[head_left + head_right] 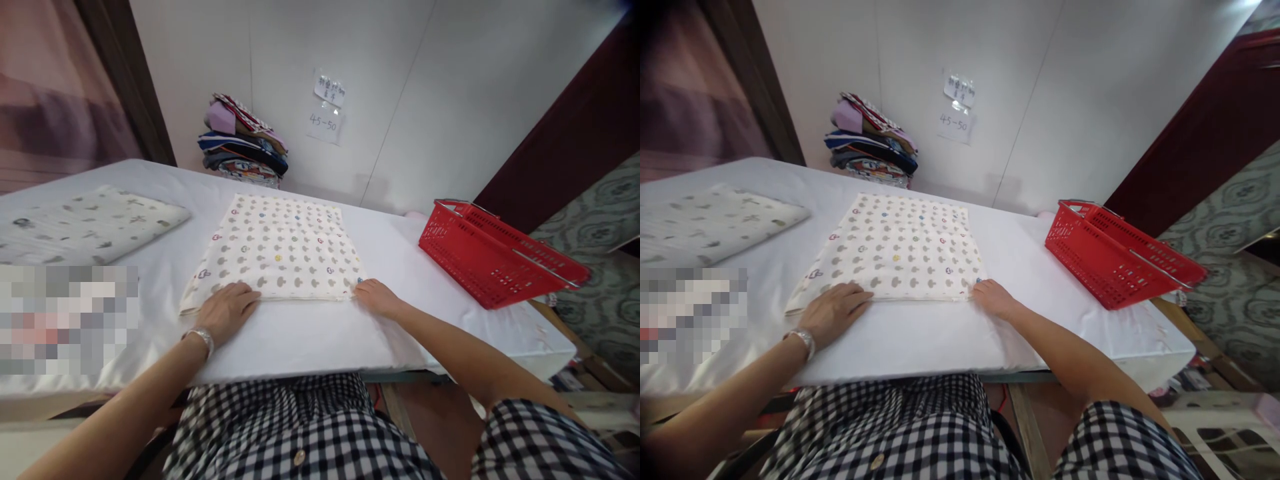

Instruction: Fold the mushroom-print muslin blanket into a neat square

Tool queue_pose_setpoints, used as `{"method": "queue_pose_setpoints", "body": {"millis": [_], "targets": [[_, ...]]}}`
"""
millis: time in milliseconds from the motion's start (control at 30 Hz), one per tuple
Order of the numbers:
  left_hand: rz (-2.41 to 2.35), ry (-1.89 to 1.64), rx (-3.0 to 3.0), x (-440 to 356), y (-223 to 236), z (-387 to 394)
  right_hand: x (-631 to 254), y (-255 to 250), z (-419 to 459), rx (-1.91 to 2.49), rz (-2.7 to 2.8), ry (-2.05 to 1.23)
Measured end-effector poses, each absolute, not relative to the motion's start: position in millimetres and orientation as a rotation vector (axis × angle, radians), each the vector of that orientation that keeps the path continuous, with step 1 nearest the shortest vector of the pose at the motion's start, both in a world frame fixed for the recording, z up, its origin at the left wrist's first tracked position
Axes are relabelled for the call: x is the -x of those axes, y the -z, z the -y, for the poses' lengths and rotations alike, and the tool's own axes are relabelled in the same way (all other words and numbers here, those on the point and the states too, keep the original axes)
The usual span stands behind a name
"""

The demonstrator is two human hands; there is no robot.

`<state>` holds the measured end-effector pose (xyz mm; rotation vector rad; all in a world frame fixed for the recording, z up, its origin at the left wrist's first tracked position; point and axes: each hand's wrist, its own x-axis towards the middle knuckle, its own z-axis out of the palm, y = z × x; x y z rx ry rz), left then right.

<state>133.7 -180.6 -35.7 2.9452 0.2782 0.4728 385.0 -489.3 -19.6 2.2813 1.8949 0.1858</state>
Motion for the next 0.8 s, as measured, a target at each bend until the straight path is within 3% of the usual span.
{"method": "queue_pose_setpoints", "body": {"millis": [167, 300, 600, 800], "targets": [[-0.289, -0.541, -2.96, -154, 16, 213, -388, 25, 494, -2.45, -1.946, -0.16], [0.039, -0.449, -2.917, -203, 7, 271, -387, 28, 494, -2.498, -1.99, -0.221], [0.149, -0.227, -2.913, -293, 22, 340, -382, 32, 494, -2.707, -2.027, -0.271], [0.036, -0.234, -2.872, -298, 30, 339, -375, 44, 508, -3.479, -1.538, -0.362]]}}
